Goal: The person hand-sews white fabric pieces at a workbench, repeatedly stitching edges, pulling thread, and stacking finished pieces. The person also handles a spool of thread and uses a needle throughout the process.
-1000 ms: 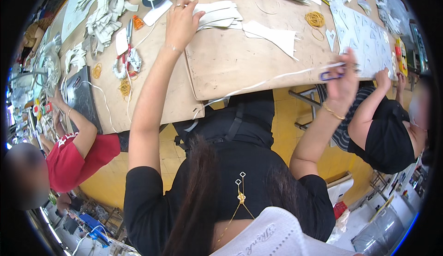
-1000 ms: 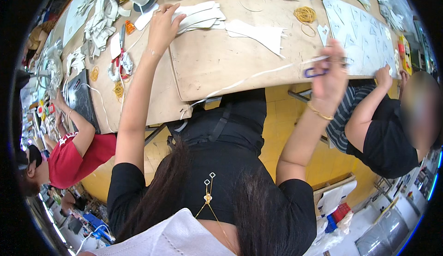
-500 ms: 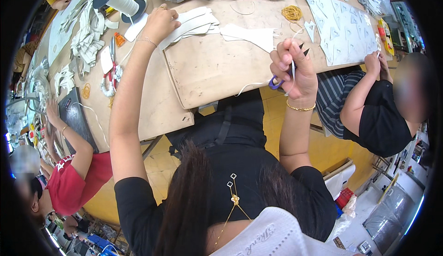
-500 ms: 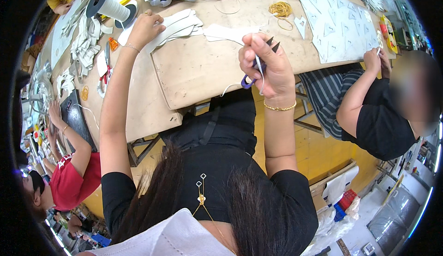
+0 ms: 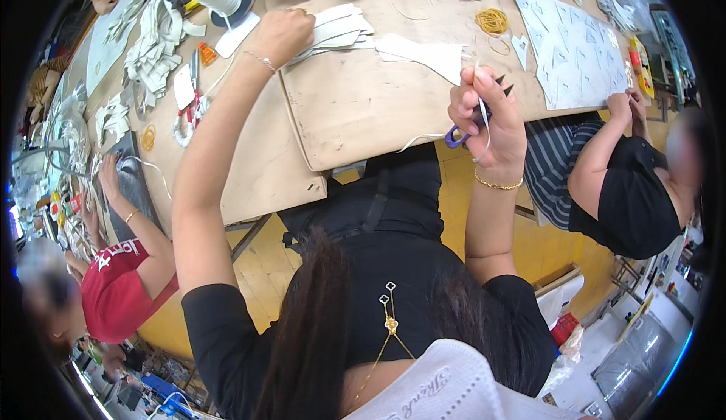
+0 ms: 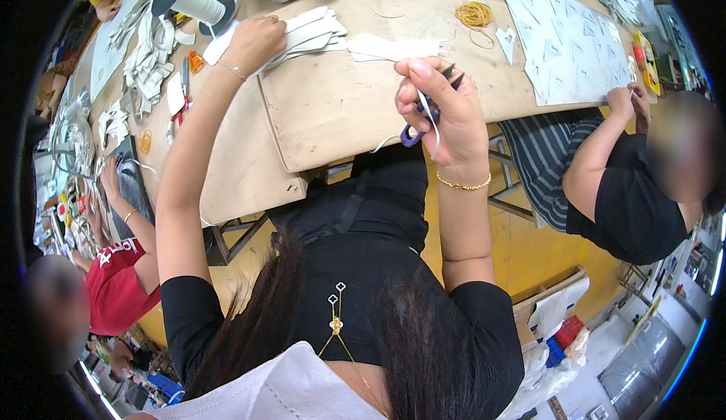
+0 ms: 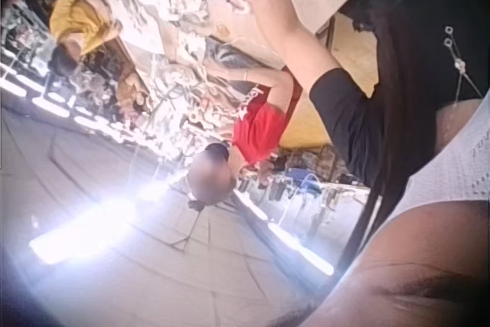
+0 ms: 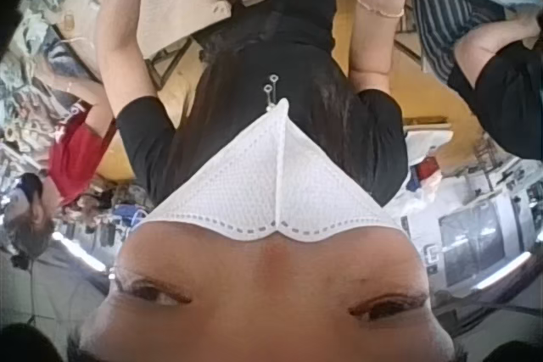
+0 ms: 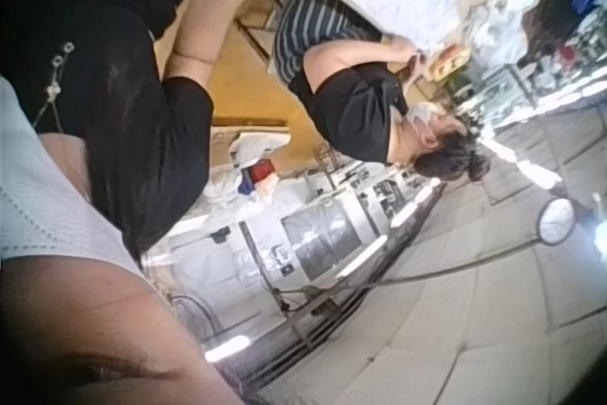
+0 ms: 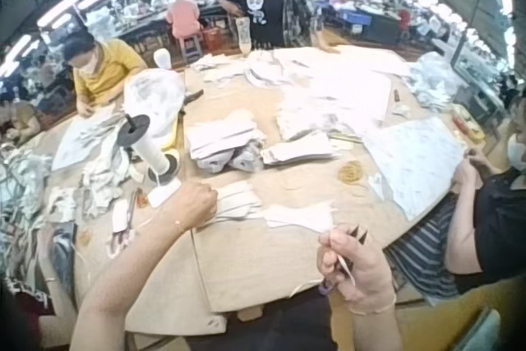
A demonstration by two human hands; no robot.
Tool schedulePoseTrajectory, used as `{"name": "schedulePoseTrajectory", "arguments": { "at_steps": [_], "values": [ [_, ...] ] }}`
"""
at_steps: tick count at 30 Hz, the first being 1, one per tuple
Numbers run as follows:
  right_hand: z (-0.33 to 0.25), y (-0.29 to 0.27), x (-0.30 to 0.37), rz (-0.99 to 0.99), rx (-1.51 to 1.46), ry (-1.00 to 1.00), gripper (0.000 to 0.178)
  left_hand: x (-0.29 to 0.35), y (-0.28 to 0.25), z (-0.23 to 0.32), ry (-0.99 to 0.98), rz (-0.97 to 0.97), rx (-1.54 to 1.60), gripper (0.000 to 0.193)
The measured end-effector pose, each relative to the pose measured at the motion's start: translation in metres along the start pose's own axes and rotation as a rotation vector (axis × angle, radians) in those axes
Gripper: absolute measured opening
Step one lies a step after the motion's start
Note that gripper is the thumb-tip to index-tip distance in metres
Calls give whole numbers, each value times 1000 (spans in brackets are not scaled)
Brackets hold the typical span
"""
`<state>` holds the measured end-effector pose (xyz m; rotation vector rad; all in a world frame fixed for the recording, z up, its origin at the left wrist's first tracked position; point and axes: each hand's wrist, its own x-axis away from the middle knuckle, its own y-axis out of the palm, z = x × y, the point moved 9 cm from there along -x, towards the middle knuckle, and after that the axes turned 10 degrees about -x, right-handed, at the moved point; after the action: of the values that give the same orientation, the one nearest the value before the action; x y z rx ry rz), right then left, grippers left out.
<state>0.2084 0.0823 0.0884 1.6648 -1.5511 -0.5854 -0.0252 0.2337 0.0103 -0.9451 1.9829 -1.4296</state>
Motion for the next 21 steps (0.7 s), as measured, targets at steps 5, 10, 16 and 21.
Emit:
{"name": "schedulePoseTrajectory", "arguments": {
  "at_steps": [5,10,16,21],
  "values": [
    [5,-4,1,-1,-1,-1,17,9,-6,-7,-155,57,50,23],
    [24,-10,-14,-26,353,9,18,14,-8,-19,-182,82,213,32],
    [108,4,-96,-275,1227,-149,16,5,4,-27,-125,22,337,27],
    [138,11,-117,-346,1615,-268,29,16,-1,-21,-161,196,158,22]
  ]
}}
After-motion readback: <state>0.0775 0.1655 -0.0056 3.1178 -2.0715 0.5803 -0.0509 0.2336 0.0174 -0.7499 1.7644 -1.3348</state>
